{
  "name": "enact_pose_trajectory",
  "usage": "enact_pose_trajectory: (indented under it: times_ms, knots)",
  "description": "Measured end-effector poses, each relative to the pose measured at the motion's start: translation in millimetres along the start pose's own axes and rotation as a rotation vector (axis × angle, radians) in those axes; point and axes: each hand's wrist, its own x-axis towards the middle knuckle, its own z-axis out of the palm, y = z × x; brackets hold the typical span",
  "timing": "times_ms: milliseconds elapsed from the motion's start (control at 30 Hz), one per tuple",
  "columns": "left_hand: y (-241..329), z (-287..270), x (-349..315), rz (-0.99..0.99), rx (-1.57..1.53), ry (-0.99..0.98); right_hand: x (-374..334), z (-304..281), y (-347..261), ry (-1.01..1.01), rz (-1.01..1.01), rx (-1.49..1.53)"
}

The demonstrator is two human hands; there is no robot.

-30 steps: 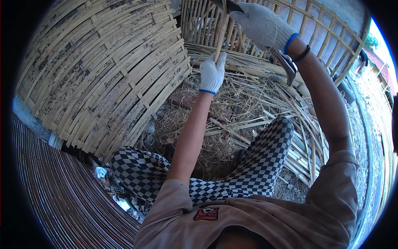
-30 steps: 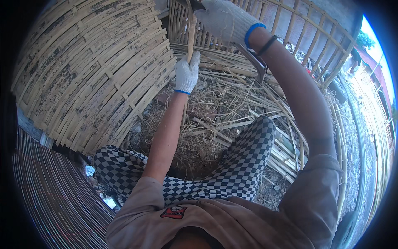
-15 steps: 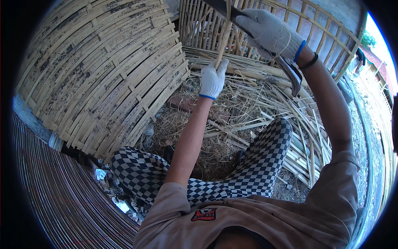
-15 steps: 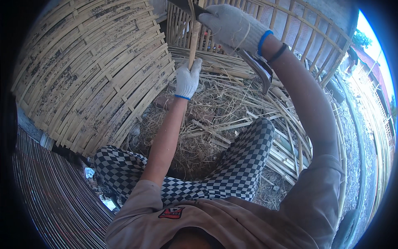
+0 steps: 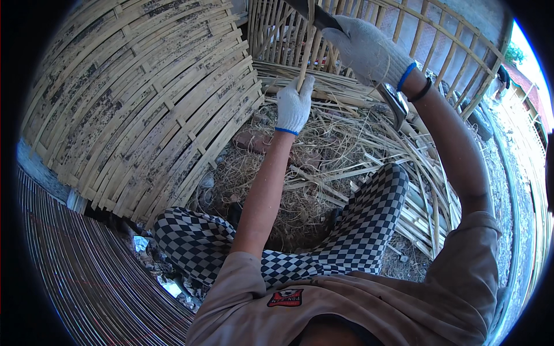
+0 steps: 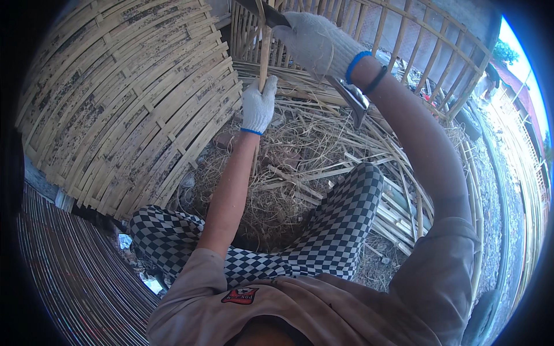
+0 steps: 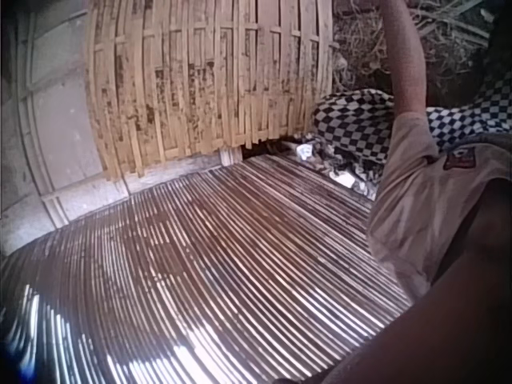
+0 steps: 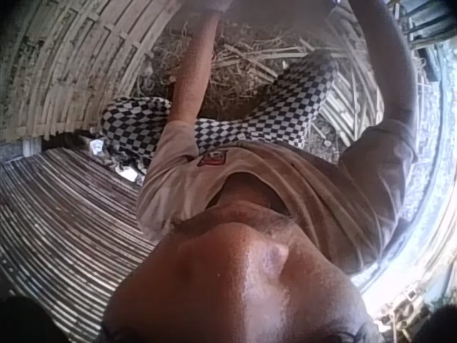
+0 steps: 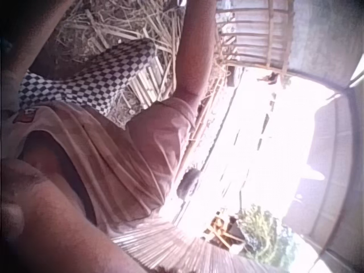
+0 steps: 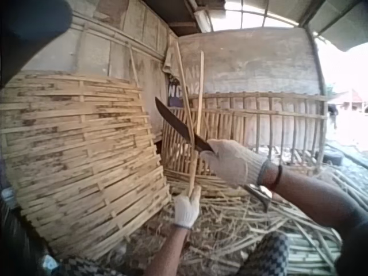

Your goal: Shaving and smoothing a bamboo strip using a machete.

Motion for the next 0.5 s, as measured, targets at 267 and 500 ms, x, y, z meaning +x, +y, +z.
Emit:
enact_pose_trajectory:
  times_ms: [267,500]
  knots:
    - [-6.9,-0.5,-2.9,-0.045,-0.078,-0.055,-4.5,-28.3,-9.6,0.084,-0.178,-0.266]
    - [-10.4,-3.0,-1.4,0.013,-0.069,0.000,-3.8,12.7,-0.7,0.104,-0.082,-0.022]
